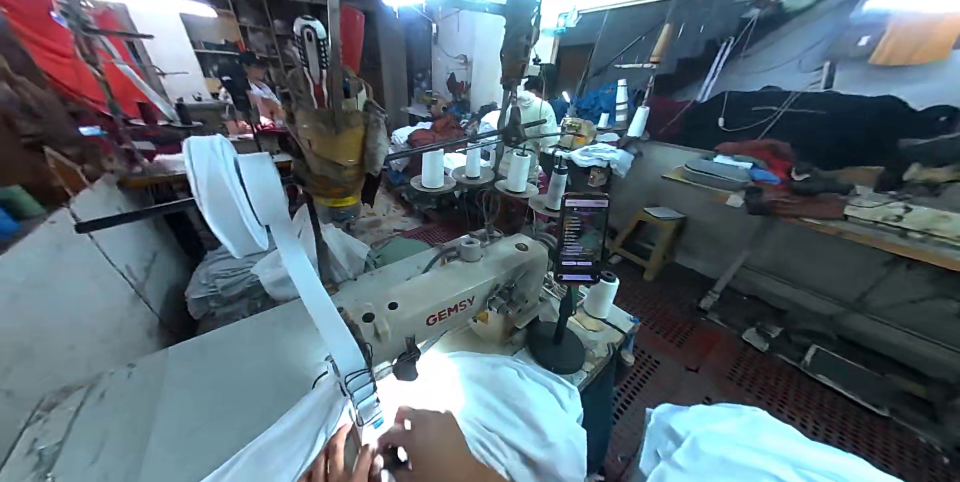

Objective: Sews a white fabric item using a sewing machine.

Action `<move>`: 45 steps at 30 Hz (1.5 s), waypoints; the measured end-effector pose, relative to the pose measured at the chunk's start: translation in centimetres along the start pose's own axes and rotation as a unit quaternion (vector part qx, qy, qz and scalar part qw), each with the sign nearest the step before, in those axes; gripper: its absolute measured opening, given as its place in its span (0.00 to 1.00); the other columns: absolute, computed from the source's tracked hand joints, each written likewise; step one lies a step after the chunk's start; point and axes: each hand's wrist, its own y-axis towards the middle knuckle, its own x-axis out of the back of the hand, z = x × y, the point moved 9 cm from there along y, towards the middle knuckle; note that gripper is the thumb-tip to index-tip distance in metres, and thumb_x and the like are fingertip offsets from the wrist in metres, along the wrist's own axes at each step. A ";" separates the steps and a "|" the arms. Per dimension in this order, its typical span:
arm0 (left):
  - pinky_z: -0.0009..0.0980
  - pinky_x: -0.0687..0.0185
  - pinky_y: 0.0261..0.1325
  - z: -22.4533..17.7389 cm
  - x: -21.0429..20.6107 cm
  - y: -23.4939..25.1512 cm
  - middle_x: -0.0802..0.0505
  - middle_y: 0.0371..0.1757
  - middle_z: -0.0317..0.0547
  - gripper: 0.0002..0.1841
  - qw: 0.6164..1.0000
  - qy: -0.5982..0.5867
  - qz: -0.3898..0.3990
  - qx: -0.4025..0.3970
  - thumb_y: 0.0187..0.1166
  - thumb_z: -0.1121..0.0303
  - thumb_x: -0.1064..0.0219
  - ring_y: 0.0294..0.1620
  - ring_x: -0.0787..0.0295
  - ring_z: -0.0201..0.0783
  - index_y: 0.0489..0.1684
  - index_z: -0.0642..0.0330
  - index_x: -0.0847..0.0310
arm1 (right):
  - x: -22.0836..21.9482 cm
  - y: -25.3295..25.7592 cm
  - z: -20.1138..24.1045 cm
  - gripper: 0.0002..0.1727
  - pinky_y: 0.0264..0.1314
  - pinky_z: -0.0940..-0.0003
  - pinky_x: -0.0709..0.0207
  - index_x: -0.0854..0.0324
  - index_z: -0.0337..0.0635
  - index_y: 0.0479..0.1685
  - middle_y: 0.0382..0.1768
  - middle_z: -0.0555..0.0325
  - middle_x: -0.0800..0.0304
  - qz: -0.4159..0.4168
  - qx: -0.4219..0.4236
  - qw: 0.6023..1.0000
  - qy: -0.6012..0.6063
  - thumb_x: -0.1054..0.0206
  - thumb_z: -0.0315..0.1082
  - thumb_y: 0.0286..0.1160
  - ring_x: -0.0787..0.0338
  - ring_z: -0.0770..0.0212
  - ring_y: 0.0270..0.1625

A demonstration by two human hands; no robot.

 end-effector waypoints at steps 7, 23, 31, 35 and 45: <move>0.65 0.38 0.77 0.1 -0.5 0.0 0.21 0.81 0.56 0.20 1.000 0.003 -0.004 0.012 0.86 0.54 0.46 0.80 0.27 0.64 0.55 0.46 0.07 | -1.1 -2.8 -5.2 0.19 0.51 0.36 0.17 0.13 0.49 0.63 0.59 0.48 0.09 0.020 -0.165 0.986 -0.022 0.33 0.40 0.74 0.08 0.43 0.57; 0.71 0.43 0.76 0.8 0.3 0.6 0.19 0.78 0.64 0.17 0.999 -0.031 0.017 -0.038 0.68 0.64 0.26 0.78 0.28 0.72 0.57 0.52 0.08 | -3.5 0.5 0.0 0.26 0.45 0.35 0.18 0.20 0.49 0.75 0.56 0.44 0.07 0.035 -0.050 0.997 -0.047 0.33 0.34 0.74 0.07 0.38 0.51; 0.68 0.35 0.69 0.2 0.9 2.0 0.16 0.71 0.63 0.18 0.999 -0.002 -0.025 0.048 0.63 0.67 0.24 0.74 0.25 0.68 0.55 0.47 0.05 | -2.8 2.7 -1.4 0.16 0.41 0.36 0.18 0.14 0.47 0.63 0.47 0.46 0.06 0.005 0.038 0.996 -0.083 0.36 0.34 0.78 0.06 0.41 0.48; 0.71 0.33 0.63 -0.5 0.7 1.7 0.15 0.67 0.68 0.20 0.984 0.002 -0.018 0.177 0.65 0.69 0.24 0.68 0.21 0.70 0.58 0.58 0.09 | -2.4 2.2 -1.7 0.18 0.41 0.39 0.17 0.15 0.45 0.65 0.46 0.46 0.06 -0.032 0.074 0.994 -0.076 0.35 0.32 0.77 0.06 0.42 0.46; 0.65 0.29 0.58 0.3 0.2 1.6 0.10 0.54 0.63 0.13 0.995 0.006 -0.078 0.058 0.77 0.66 0.35 0.58 0.14 0.65 0.51 0.53 0.05 | -2.6 1.1 -1.9 0.26 0.36 0.41 0.18 0.17 0.59 0.73 0.45 0.50 0.06 -0.022 0.030 0.995 -0.091 0.34 0.33 0.73 0.06 0.44 0.42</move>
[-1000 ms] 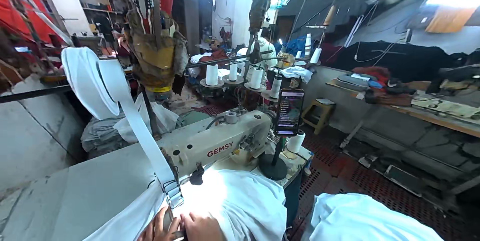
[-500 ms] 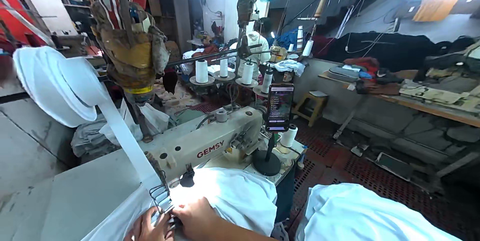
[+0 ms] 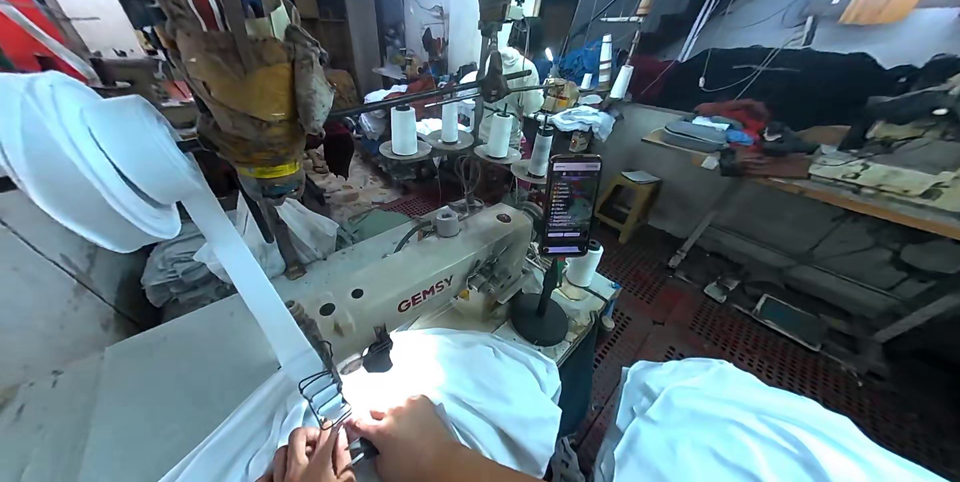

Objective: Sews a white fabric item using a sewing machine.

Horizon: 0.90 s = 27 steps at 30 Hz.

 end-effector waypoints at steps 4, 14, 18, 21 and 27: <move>0.65 0.26 0.54 1.4 -0.1 1.7 0.10 0.52 0.62 0.10 0.995 -0.035 0.013 -0.093 0.68 0.66 0.28 0.56 0.14 0.66 0.42 0.58 0.06 | -0.4 0.8 0.8 0.18 0.32 0.41 0.18 0.14 0.49 0.63 0.40 0.49 0.06 -0.014 -0.022 0.999 -0.021 0.34 0.35 0.74 0.06 0.44 0.38; 0.71 0.25 0.56 3.4 0.8 6.2 0.08 0.54 0.62 0.14 0.978 -0.058 -0.007 -0.198 0.72 0.58 0.32 0.61 0.15 0.71 0.39 0.57 0.05 | 0.3 1.4 4.3 0.15 0.42 0.39 0.15 0.17 0.33 0.58 0.48 0.39 0.07 0.055 -0.088 0.994 -0.012 0.46 0.30 0.86 0.05 0.39 0.48; 0.52 0.13 0.58 3.2 3.4 3.6 0.07 0.52 0.62 0.11 0.974 -0.213 -0.022 -0.076 0.79 0.73 0.36 0.54 0.09 0.56 0.49 0.70 0.10 | 0.5 1.1 4.2 0.16 0.43 0.39 0.15 0.19 0.32 0.61 0.46 0.38 0.07 0.045 -0.086 0.995 0.005 0.49 0.30 0.88 0.05 0.38 0.47; 0.42 0.09 0.54 4.7 1.4 2.2 0.05 0.48 0.59 0.14 0.948 -0.315 0.021 -0.032 0.83 0.71 0.39 0.45 0.05 0.45 0.56 0.73 0.15 | 0.5 0.6 4.1 0.15 0.45 0.38 0.16 0.17 0.33 0.58 0.45 0.38 0.07 0.057 -0.092 0.994 0.030 0.47 0.29 0.86 0.06 0.38 0.49; 0.68 0.31 0.74 4.5 0.6 4.7 0.09 0.59 0.70 0.20 0.980 -0.152 0.031 -0.124 0.78 0.60 0.35 0.67 0.16 0.72 0.51 0.72 0.11 | 0.8 0.8 2.8 0.13 0.42 0.40 0.16 0.14 0.34 0.52 0.42 0.40 0.07 0.014 -0.041 0.998 0.038 0.45 0.29 0.85 0.06 0.39 0.45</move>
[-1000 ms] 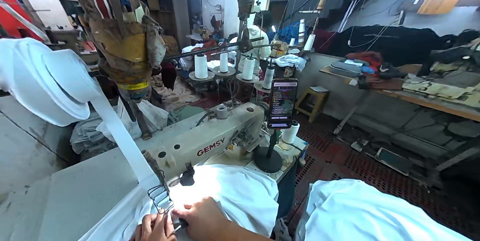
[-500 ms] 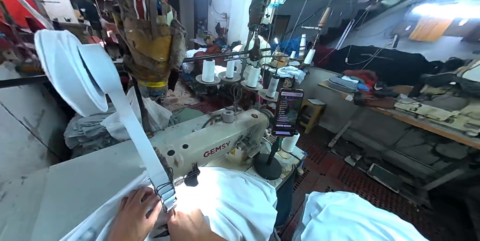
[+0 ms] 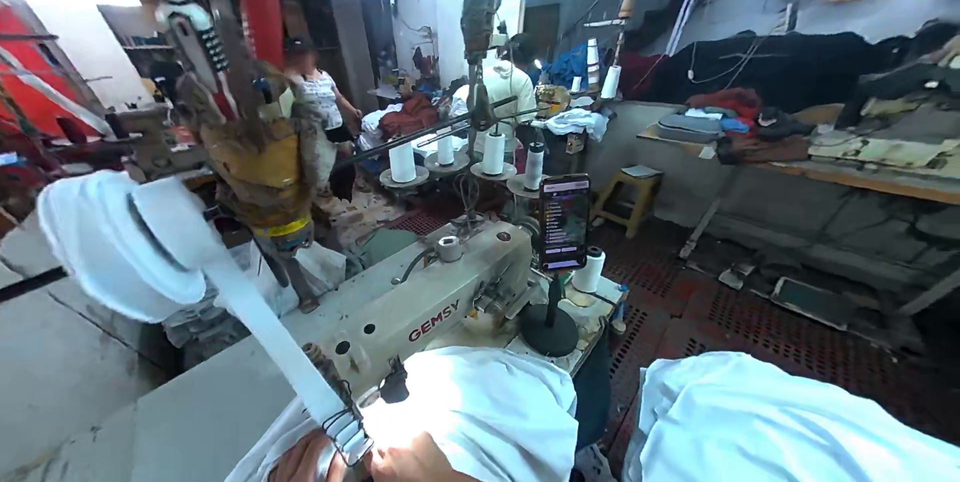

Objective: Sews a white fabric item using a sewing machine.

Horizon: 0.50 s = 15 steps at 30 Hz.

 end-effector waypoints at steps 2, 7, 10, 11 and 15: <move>0.67 0.37 0.81 1.0 -0.5 0.9 0.12 0.65 0.72 0.27 0.998 0.052 0.038 0.016 0.81 0.53 0.42 0.73 0.20 0.72 0.55 0.74 0.13 | -0.1 0.3 -1.5 0.13 0.41 0.38 0.16 0.14 0.39 0.54 0.41 0.41 0.07 -0.012 0.044 0.999 -0.006 0.43 0.29 0.84 0.06 0.39 0.45; 0.69 0.40 0.80 2.5 -0.8 2.6 0.15 0.67 0.77 0.23 0.996 0.080 0.029 0.038 0.78 0.65 0.42 0.75 0.23 0.74 0.60 0.78 0.16 | 2.9 3.7 -9.6 0.20 0.55 0.30 0.21 0.12 0.39 0.51 0.48 0.38 0.08 0.009 -0.020 1.000 0.021 0.34 0.48 0.81 0.09 0.35 0.55; 0.66 0.45 0.84 2.8 -1.0 3.9 0.20 0.71 0.83 0.31 0.993 0.091 0.017 0.077 0.70 0.61 0.34 0.79 0.28 0.75 0.67 0.83 0.23 | 4.6 5.4 -9.8 0.26 0.63 0.37 0.21 0.15 0.30 0.52 0.53 0.37 0.09 -0.038 0.010 0.998 0.038 0.27 0.47 0.71 0.10 0.39 0.60; 0.67 0.48 0.86 3.2 -1.2 3.9 0.23 0.73 0.86 0.36 0.992 0.081 0.009 0.093 0.66 0.62 0.29 0.81 0.32 0.77 0.69 0.86 0.27 | 4.6 5.7 -9.1 0.25 0.68 0.37 0.23 0.16 0.25 0.54 0.55 0.33 0.10 -0.021 0.019 0.998 0.058 0.26 0.42 0.70 0.11 0.37 0.63; 0.58 0.56 0.92 6.7 -2.2 3.4 0.30 0.78 0.89 0.40 0.988 -0.007 -0.049 0.147 0.68 0.69 0.28 0.85 0.39 0.77 0.74 0.93 0.39 | 5.3 6.0 -7.4 0.36 0.87 0.49 0.38 0.23 0.21 0.70 0.70 0.28 0.18 -0.028 0.044 0.984 0.172 0.21 0.39 0.65 0.22 0.40 0.79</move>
